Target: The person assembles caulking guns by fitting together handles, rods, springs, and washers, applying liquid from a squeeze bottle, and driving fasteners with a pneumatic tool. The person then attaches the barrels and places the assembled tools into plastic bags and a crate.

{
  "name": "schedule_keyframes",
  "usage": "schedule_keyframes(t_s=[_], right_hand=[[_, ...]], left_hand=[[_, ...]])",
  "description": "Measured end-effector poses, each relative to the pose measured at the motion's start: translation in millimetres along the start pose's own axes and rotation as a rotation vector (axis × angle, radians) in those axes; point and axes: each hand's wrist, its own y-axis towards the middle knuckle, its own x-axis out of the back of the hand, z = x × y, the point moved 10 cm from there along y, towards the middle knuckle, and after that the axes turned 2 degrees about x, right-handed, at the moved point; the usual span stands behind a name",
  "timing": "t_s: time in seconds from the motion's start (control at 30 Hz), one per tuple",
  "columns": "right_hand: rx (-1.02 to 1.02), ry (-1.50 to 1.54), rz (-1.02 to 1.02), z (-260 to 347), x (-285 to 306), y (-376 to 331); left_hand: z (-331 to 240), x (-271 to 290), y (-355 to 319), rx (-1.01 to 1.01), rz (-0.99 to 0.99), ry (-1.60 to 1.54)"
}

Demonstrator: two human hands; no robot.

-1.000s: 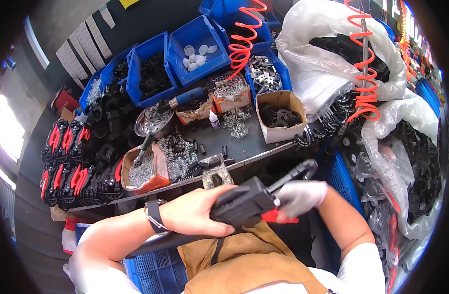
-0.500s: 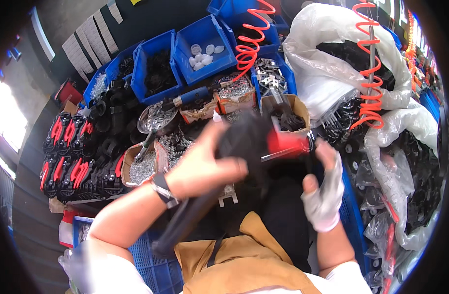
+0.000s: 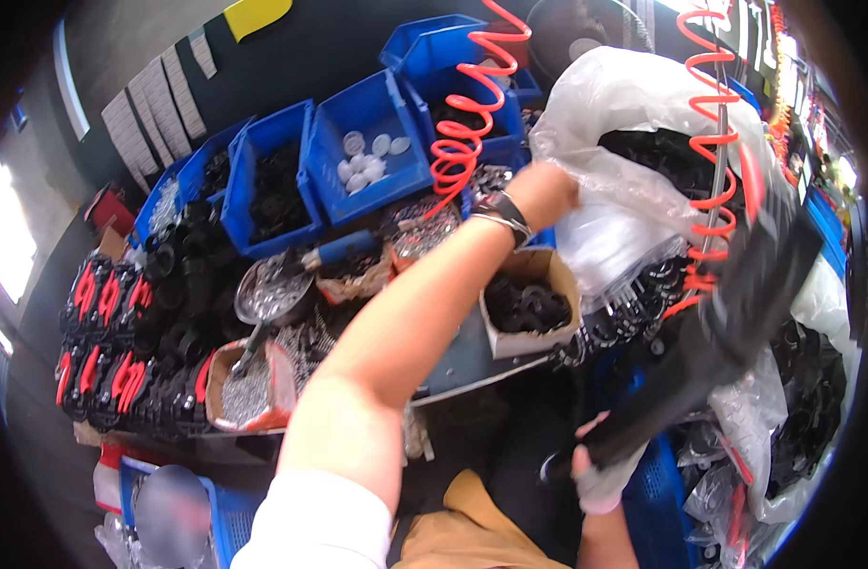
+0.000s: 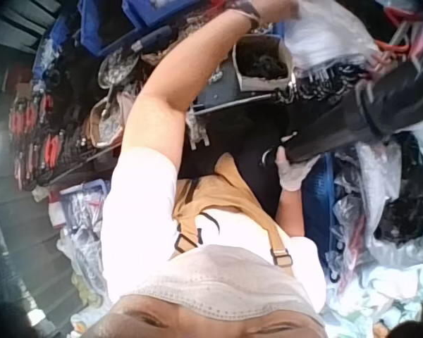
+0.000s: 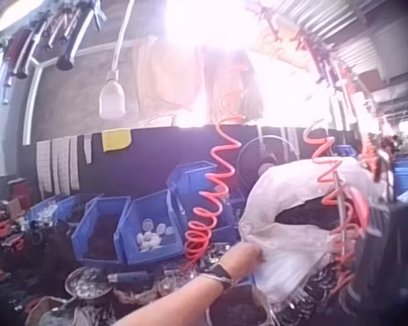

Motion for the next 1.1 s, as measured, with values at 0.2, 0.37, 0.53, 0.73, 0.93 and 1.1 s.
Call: schedule_keyframes(t_s=[0.2, 0.37, 0.53, 0.73, 0.93, 1.1], right_hand=[[0.010, -0.039, -0.064, -11, 29, -11], [0.016, -0.114, -0.100, -8, 39, -3], [0.009, -0.074, -0.121, -16, 45, -2], [0.007, -0.023, -0.115, -17, 44, 3], [0.084, -0.025, -0.117, -12, 46, -1], [0.144, -0.003, -0.120, 0, 44, -13]], left_hand=[[30, -143, 31, 0.029, 0.480, 0.488], [53, -169, 48, 0.089, 0.293, 0.443], [39, -132, 58, -0.062, 0.200, 0.361], [-29, 18, -19, -0.327, 0.412, -0.010], [13, 95, -88, 0.330, -0.372, -1.034], [-30, 39, -147, 0.347, -0.243, -0.626]])
